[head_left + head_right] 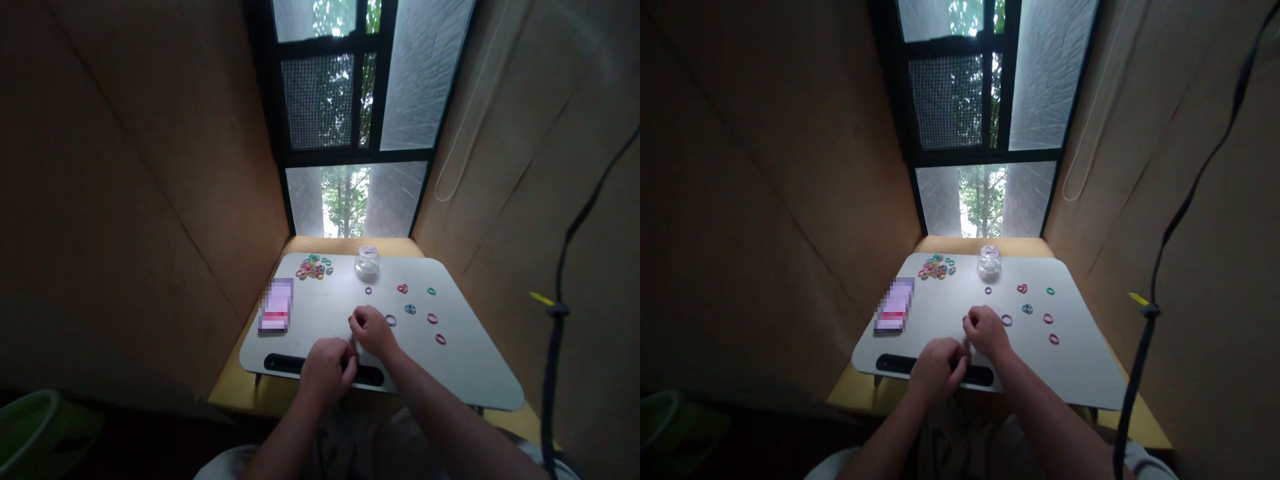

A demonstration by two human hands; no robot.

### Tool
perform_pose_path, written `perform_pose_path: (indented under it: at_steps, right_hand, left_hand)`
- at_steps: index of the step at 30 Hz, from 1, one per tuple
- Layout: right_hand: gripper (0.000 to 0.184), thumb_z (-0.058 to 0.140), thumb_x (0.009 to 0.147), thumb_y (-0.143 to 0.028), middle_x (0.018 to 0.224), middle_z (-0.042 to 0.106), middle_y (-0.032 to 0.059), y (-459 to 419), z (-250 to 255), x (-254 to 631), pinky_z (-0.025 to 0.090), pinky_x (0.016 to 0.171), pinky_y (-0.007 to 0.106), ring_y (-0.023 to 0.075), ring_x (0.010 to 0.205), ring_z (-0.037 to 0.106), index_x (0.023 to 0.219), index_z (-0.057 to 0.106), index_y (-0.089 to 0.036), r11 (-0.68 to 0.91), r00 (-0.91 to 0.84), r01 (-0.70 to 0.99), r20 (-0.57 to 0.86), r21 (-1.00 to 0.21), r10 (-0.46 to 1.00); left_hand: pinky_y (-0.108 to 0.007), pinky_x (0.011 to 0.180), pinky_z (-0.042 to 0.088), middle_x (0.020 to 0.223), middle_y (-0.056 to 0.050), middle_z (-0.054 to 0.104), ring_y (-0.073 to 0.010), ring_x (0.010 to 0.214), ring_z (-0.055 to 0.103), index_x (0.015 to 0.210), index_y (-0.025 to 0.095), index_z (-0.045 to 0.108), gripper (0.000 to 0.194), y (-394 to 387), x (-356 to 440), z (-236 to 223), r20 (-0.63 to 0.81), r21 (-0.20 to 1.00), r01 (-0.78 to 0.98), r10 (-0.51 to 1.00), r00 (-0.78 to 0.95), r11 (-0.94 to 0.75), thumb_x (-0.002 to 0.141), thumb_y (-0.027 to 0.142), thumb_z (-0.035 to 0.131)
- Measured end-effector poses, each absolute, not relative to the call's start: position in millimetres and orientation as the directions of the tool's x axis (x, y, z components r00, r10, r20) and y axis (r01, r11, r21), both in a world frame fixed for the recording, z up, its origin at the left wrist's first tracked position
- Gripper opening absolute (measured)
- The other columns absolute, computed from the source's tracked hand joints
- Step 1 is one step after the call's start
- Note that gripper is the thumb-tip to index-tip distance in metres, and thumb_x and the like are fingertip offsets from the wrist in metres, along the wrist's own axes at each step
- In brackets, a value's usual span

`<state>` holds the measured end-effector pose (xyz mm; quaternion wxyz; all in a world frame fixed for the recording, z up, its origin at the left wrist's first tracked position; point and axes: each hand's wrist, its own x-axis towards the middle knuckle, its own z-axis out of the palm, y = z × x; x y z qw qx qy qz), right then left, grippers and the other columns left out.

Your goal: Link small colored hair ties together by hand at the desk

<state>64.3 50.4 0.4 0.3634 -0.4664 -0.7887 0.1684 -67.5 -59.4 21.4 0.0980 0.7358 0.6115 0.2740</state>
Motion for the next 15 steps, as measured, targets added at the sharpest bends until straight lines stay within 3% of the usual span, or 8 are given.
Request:
perform_pose_path:
  at_steps: [15]
  right_hand:
    - [0.023,0.050,0.080,-0.024,0.059,0.049,-0.0014,49.3,-0.5,62.6,0.030,0.060,0.025,0.0132,0.062,0.045,0.058,0.045,-0.020,0.520,-0.301,0.633,0.437,-0.573,0.848]
  left_hand:
    - [-0.030,0.070,0.034,0.076,-0.001,0.062,-0.0169,0.075,0.052,0.073,0.021,0.057,0.006,-62.0,-70.0,19.9,0.293,0.515,0.824,0.952,0.087,-0.234,0.079,0.022,0.055]
